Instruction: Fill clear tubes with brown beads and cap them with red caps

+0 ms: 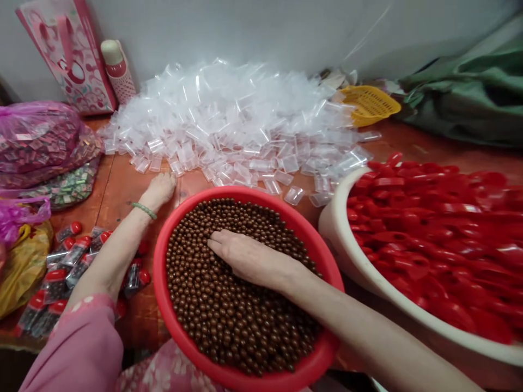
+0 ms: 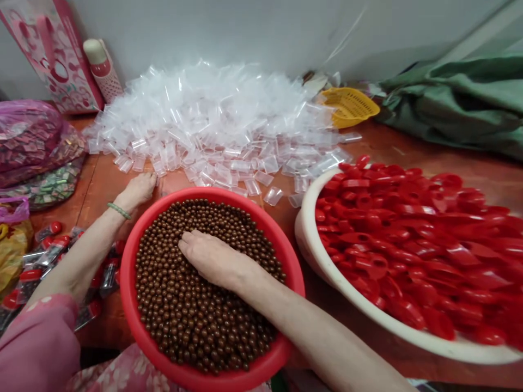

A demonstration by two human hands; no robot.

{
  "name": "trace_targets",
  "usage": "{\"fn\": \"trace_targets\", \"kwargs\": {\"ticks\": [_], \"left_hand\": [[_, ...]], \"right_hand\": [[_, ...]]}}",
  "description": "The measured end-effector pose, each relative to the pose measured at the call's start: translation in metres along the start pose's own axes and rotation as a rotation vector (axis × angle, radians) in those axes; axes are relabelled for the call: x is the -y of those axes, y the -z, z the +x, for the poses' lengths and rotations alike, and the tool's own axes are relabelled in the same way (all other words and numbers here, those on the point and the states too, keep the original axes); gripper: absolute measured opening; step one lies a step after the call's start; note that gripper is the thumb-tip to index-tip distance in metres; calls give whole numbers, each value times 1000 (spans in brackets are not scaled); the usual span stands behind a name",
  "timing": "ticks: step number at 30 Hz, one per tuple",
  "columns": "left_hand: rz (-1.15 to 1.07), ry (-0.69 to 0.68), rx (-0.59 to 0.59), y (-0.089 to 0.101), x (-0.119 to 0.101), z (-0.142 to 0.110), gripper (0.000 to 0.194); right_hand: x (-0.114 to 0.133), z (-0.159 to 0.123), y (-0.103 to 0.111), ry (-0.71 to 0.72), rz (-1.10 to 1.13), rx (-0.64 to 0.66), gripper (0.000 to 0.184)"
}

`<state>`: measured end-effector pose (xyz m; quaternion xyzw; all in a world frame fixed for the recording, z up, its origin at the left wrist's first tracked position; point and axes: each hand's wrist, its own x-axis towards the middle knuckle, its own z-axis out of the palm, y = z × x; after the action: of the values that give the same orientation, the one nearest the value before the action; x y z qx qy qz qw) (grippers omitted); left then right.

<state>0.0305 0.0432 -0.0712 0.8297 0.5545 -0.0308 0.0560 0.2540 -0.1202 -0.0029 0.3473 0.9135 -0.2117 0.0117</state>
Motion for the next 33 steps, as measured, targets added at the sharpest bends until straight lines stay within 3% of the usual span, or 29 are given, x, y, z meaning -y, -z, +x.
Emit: {"fn": "trace_targets", "kwargs": {"ticks": [6,10,12,15,18,22,27,30,33], "left_hand": [[26,66,47,5,-12,-14,33],[-10,122,55,13,3,-18,31],[-57,128,52,20,14,-23,32],[-171,106,-13,40,18,-41,49],[-529,-25,-136,65,0,-71,60],[-825,-260,-89,89,-45,-104,47],[-935,-333,122,82,-84,-111,39],[-937,-398,191,72,-92,-110,31],[-784,-457,198,65,-93,-109,27]], "right_hand": [[-6,3,3,80,387,33,50],[-6,-1,5,50,696,-4,40],[-6,-5,9,30,743,-17,38],[-7,-14,15,15,766,-56,37],[-10,-24,19,-11,766,-114,36],[-16,-37,18,-50,707,-208,37],[-24,-49,10,-95,636,-282,39],[-27,-54,4,-120,621,-318,37],[-28,-57,1,-142,587,-322,37]]}}
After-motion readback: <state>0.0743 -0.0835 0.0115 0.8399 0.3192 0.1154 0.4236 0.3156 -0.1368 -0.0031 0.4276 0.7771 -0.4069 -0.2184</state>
